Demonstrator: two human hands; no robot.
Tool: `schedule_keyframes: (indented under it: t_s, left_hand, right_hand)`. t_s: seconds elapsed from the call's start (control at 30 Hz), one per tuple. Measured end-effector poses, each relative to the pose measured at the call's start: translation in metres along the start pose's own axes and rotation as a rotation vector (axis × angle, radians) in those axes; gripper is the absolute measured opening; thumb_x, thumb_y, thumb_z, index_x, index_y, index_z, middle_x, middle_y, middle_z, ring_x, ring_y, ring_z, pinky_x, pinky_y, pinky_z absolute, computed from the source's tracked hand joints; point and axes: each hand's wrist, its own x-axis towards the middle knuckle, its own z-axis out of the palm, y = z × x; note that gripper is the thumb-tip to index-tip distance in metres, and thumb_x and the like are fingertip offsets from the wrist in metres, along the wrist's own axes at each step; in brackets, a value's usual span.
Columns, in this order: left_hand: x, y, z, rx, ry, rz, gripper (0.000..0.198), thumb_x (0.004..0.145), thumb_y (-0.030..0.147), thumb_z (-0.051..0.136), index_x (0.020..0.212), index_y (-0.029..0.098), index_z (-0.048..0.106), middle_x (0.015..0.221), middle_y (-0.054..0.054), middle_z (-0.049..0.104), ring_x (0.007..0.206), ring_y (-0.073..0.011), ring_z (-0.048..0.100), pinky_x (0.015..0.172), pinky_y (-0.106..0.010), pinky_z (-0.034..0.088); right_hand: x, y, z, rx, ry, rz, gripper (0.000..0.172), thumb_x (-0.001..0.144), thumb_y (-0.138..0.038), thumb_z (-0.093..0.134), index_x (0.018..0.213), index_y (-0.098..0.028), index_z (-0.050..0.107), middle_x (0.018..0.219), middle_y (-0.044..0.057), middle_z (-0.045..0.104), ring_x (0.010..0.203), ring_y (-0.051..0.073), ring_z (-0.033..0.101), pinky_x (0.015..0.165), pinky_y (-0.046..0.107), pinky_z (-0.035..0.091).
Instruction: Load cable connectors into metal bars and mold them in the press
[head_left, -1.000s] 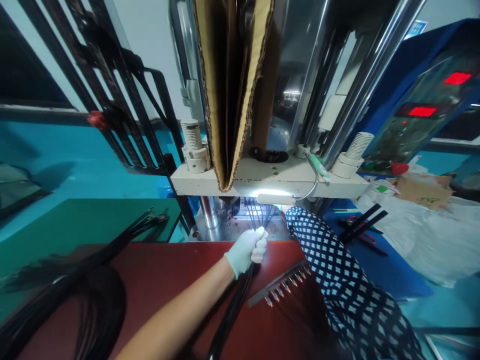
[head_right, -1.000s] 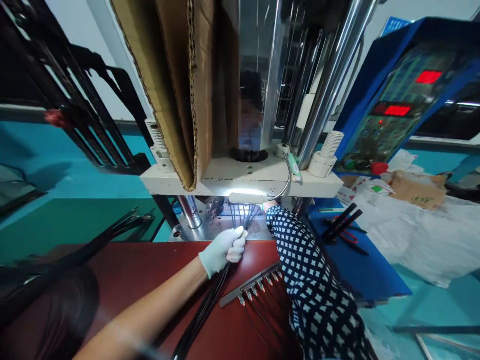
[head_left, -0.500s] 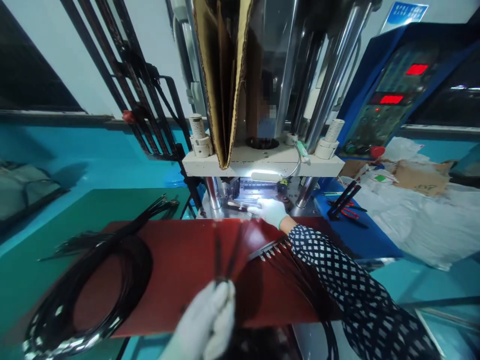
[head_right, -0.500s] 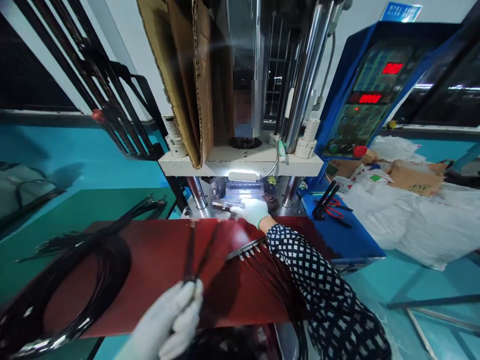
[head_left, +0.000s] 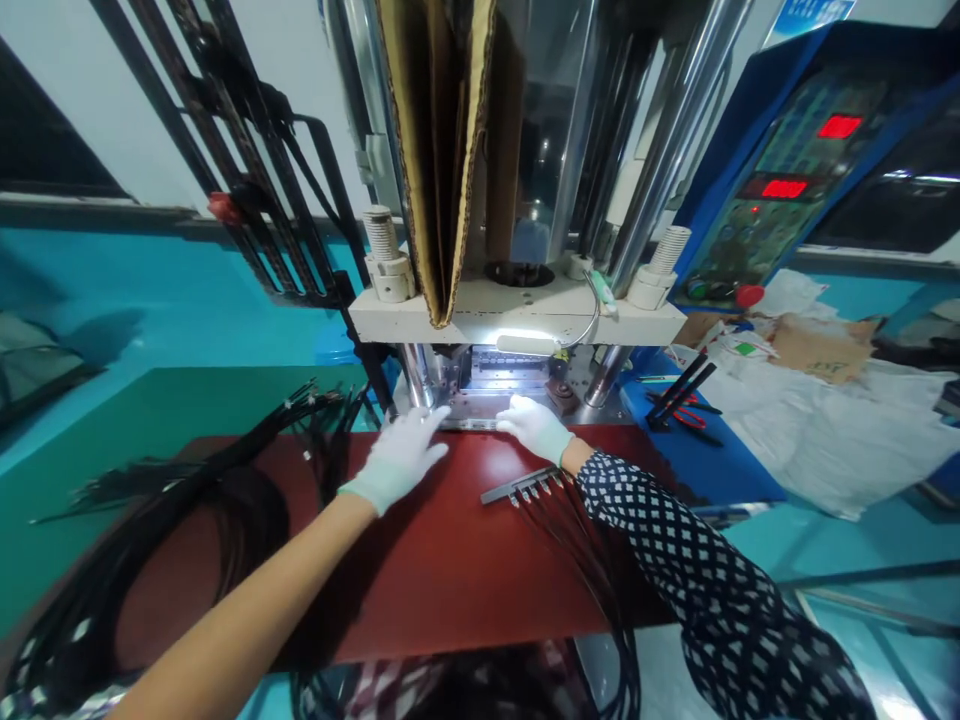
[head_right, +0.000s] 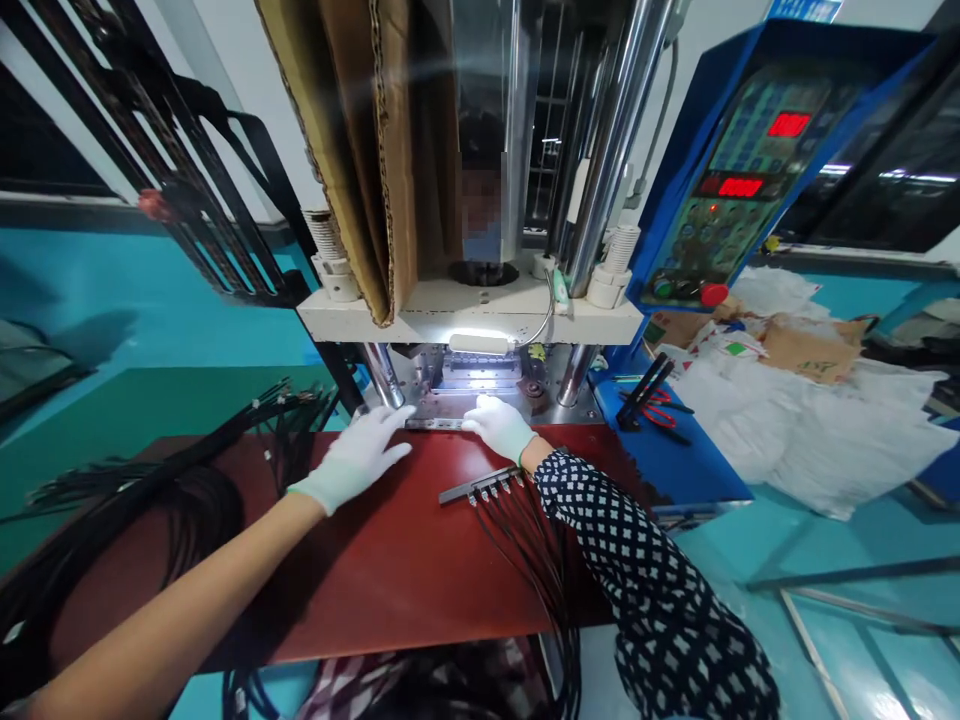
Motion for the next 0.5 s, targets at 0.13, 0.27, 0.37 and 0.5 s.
schedule_keyframes:
  t_s: [0.13,0.27,0.37,0.5]
  left_hand:
    - [0.029,0.002,0.041,-0.113,0.013,0.173,0.032,0.098,0.03,0.045,0.121,0.019,0.065,0.105,-0.01,0.061,0.099,-0.0238,0.06,0.094,-0.038,0.049]
    - [0.031,-0.009,0.052,-0.162,0.03,0.191,0.032,0.099,0.03,0.045,0.116,0.015,0.067,0.102,-0.011,0.061,0.098,-0.0246,0.06,0.093,-0.039,0.05]
    - [0.024,-0.011,0.052,-0.245,0.049,0.183,0.029,0.097,0.029,0.048,0.115,0.016,0.067,0.103,-0.01,0.062,0.099,-0.024,0.06,0.093,-0.039,0.051]
    - [0.017,-0.009,0.051,-0.413,0.099,0.17,0.024,0.094,0.028,0.053,0.112,0.018,0.065,0.107,-0.009,0.064,0.103,-0.0236,0.061,0.096,-0.04,0.05]
  right_hand:
    - [0.007,0.003,0.001,0.186,0.074,0.008,0.025,0.096,-0.026,0.055,0.082,-0.016,0.073,0.088,0.006,0.065,0.088,0.018,0.052,0.085,0.031,0.041]
    - [-0.003,-0.003,-0.023,0.387,0.171,0.132,0.045,0.104,-0.04,0.032,0.09,-0.015,0.068,0.08,0.005,0.063,0.069,0.013,0.055,0.065,0.026,0.045]
    - [-0.054,-0.009,-0.064,0.539,0.204,0.246,0.047,0.103,-0.05,0.029,0.104,-0.018,0.063,0.075,0.0,0.058,0.051,0.009,0.044,0.046,0.021,0.035]
    - [-0.186,0.007,-0.097,0.792,0.554,0.558,0.037,0.096,-0.054,0.049,0.111,-0.025,0.066,0.07,-0.002,0.048,0.05,0.009,0.035,0.043,0.021,0.026]
